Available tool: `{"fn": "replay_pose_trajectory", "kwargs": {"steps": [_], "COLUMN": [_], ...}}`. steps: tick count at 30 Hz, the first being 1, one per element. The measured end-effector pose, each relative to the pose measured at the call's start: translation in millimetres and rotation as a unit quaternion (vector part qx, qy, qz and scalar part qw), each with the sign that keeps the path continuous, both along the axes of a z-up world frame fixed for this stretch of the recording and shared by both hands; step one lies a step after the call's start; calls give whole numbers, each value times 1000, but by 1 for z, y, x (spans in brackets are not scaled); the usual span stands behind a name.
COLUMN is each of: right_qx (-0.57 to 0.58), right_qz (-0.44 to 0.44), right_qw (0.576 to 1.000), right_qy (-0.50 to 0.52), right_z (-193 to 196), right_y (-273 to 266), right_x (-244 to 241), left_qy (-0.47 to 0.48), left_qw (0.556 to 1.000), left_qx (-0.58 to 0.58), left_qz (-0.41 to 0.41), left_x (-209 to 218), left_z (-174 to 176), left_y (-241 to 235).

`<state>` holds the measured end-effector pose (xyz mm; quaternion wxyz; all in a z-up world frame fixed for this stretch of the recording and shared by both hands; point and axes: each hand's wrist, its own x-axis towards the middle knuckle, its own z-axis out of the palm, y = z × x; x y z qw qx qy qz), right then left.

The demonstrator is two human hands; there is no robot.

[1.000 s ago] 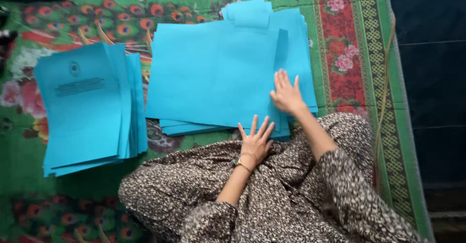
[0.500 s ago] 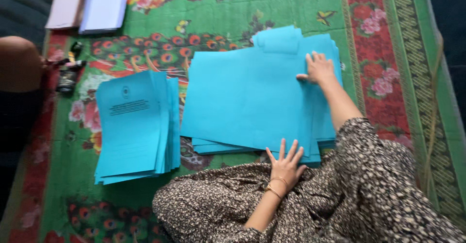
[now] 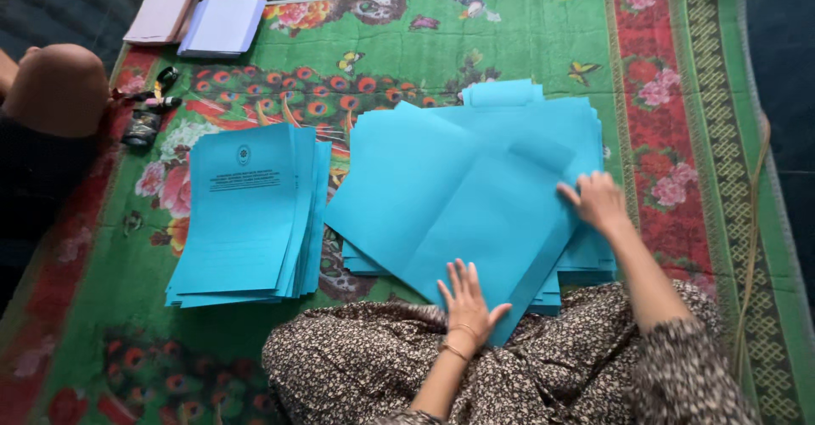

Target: The person sits on a patterned mat and folds light blue paper sheets in half. They repeatedly pick up a sheet, fold it, and place it onto a growing stack, occasionally smoothing the crease with their hands.

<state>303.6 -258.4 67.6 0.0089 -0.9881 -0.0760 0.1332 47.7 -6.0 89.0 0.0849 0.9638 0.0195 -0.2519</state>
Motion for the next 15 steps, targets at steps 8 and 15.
{"fn": "replay_pose_trajectory", "kwargs": {"steps": [8, 15], "right_qx": [243, 436], "right_qz": [-63, -264], "right_qw": [968, 861], "right_qy": [-12, -18], "right_z": [-4, 11], "right_y": [-37, -36], "right_x": [-81, -129], "left_qy": [-173, -203], "left_qw": [981, 977], "left_qx": [-41, -49], "left_qz": [-79, -39], "left_x": [9, 30], "left_z": [-62, -79], "left_y": [50, 45]}}
